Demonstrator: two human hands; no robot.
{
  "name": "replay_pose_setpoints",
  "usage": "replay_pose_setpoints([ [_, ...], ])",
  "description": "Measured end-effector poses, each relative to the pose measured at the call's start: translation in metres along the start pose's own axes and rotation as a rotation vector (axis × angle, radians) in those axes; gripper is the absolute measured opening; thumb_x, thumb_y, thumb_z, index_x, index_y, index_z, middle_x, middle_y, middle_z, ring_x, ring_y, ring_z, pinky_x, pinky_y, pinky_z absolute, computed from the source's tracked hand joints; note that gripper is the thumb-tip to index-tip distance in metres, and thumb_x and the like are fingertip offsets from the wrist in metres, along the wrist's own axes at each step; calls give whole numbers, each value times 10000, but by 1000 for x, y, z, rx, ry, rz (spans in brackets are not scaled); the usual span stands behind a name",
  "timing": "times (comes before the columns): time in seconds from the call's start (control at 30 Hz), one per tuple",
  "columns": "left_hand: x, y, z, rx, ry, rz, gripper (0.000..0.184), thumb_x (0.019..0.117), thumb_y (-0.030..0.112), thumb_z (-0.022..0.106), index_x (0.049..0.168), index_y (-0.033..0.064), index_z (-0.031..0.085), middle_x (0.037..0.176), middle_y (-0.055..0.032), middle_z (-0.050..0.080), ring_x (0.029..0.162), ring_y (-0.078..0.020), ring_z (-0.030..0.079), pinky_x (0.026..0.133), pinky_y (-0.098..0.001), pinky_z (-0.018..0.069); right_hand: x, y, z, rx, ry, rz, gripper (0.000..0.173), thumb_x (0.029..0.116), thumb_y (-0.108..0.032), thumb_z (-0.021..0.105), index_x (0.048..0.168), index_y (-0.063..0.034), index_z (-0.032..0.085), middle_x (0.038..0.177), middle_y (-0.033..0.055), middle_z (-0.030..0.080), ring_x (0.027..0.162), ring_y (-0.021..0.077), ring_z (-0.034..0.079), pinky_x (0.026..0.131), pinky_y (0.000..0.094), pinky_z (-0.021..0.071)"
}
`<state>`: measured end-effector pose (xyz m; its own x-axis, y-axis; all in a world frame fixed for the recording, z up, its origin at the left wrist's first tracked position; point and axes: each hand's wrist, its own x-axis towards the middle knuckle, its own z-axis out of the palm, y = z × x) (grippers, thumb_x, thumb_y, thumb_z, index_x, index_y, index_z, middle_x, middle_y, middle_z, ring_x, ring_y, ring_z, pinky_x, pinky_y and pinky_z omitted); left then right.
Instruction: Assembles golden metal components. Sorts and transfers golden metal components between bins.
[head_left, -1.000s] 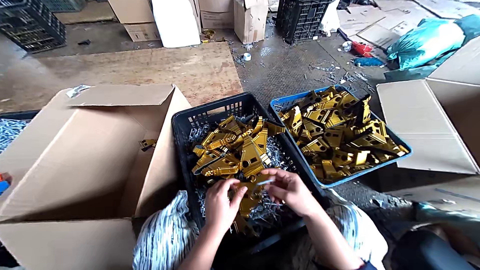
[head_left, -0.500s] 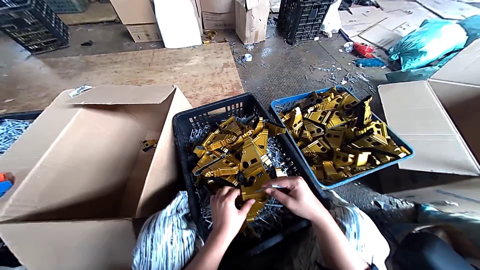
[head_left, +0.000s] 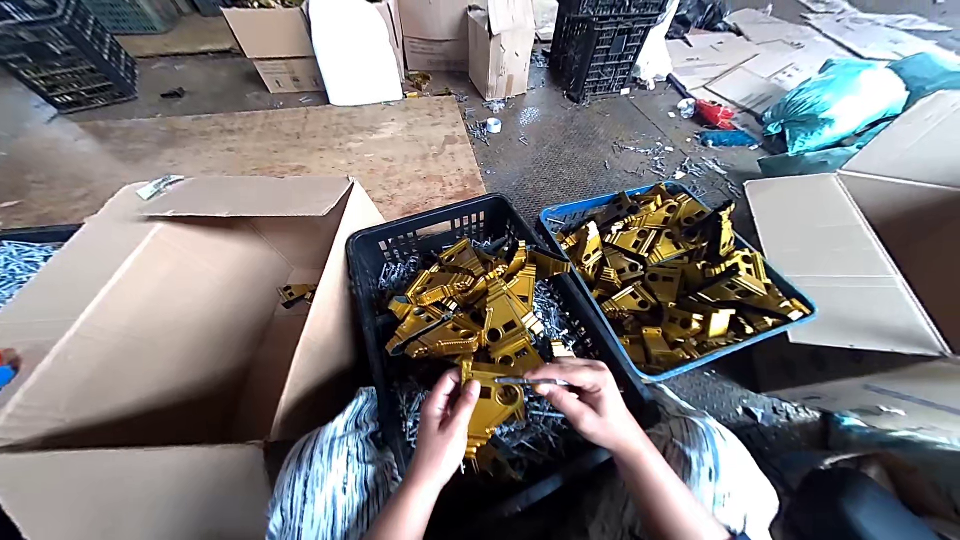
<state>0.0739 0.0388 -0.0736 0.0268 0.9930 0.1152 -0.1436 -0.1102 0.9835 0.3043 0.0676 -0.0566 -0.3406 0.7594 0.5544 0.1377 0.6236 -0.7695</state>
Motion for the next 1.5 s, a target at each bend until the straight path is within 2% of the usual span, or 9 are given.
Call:
replay_pose_setpoints([
  [0.17, -3, 3, 1, -38, -44, -33, 200, 1033, 96, 527, 1138, 2, 669, 1035, -21, 717, 986, -73, 680, 910, -246, 563, 1, 0, 15, 22, 13, -16, 245, 1033, -213, 602, 1092, -36, 761, 829, 2, 701, 691, -55, 536, 644, 119, 452],
  [0.3, -1, 6, -2, -64, -65, -37, 188, 1005, 110, 583, 1134, 10, 674, 1016, -18, 730, 947, -84, 702, 872, -267, 593, 1, 5, 23, 119, 40, -9, 235, 1038, -216, 596, 1115, -55, 750, 839, -23, 699, 722, -62, 551, 687, 127, 473],
  [0.5, -1, -1, 1, 238, 14, 121, 221, 1024, 163, 551, 938, 49, 719, 814, 55, 699, 761, 32, 654, 713, -150, 554, 0, 8, 32, 12, 24, -46, 244, 1031, -208, 597, 1111, -43, 759, 806, 21, 697, 692, -27, 566, 653, 138, 476],
  [0.63, -2, -2, 1, 203, 21, 74, 239, 1035, 179, 534, 1050, 22, 714, 928, 29, 735, 889, 3, 688, 836, -186, 573, -1, 14, 35, -177, -11, -83, 262, 1032, -267, 586, 1129, -129, 787, 724, 47, 656, 634, 57, 561, 599, 210, 462],
  [0.73, 0, 0, 1, 130, 59, -16, 214, 1017, 175, 550, 1049, 40, 712, 944, 19, 730, 926, -23, 682, 875, -214, 559, -3, 16, 36, -213, -42, -79, 269, 1032, -286, 585, 1159, -162, 787, 737, 55, 665, 640, 82, 564, 611, 232, 468],
  [1.03, 4, 3, -2, 162, 137, 136, 126, 911, 145, 705, 960, 33, 735, 863, -1, 748, 793, -56, 714, 750, -226, 609, -4, 11, 39, -171, -38, -61, 258, 1034, -258, 588, 1171, -155, 781, 780, 54, 677, 680, 60, 577, 639, 203, 481],
  [1.27, 0, 2, 1, 179, 108, 105, 226, 1007, 106, 514, 1046, 3, 711, 927, 12, 736, 890, -7, 688, 843, -190, 568, -6, 17, 45, -281, -26, -103, 270, 1039, -273, 561, 1175, -199, 783, 688, 40, 597, 616, 97, 519, 597, 248, 442],
  [1.37, 0, 5, -2, 221, 85, 92, 225, 1015, 145, 528, 1031, 26, 718, 899, 24, 730, 859, -3, 684, 808, -185, 567, -6, 14, 44, -275, -7, -96, 275, 1043, -292, 563, 1179, -190, 780, 707, 44, 610, 627, 95, 526, 603, 247, 446],
  [1.5, 5, 6, -8, 349, 132, 231, 212, 992, 193, 593, 950, 36, 730, 851, 15, 713, 785, -4, 672, 729, -183, 574, 1, 5, 29, -133, -82, 46, 412, 1015, -365, 563, 1278, -92, 725, 862, 48, 643, 761, 32, 554, 682, 187, 476],
])
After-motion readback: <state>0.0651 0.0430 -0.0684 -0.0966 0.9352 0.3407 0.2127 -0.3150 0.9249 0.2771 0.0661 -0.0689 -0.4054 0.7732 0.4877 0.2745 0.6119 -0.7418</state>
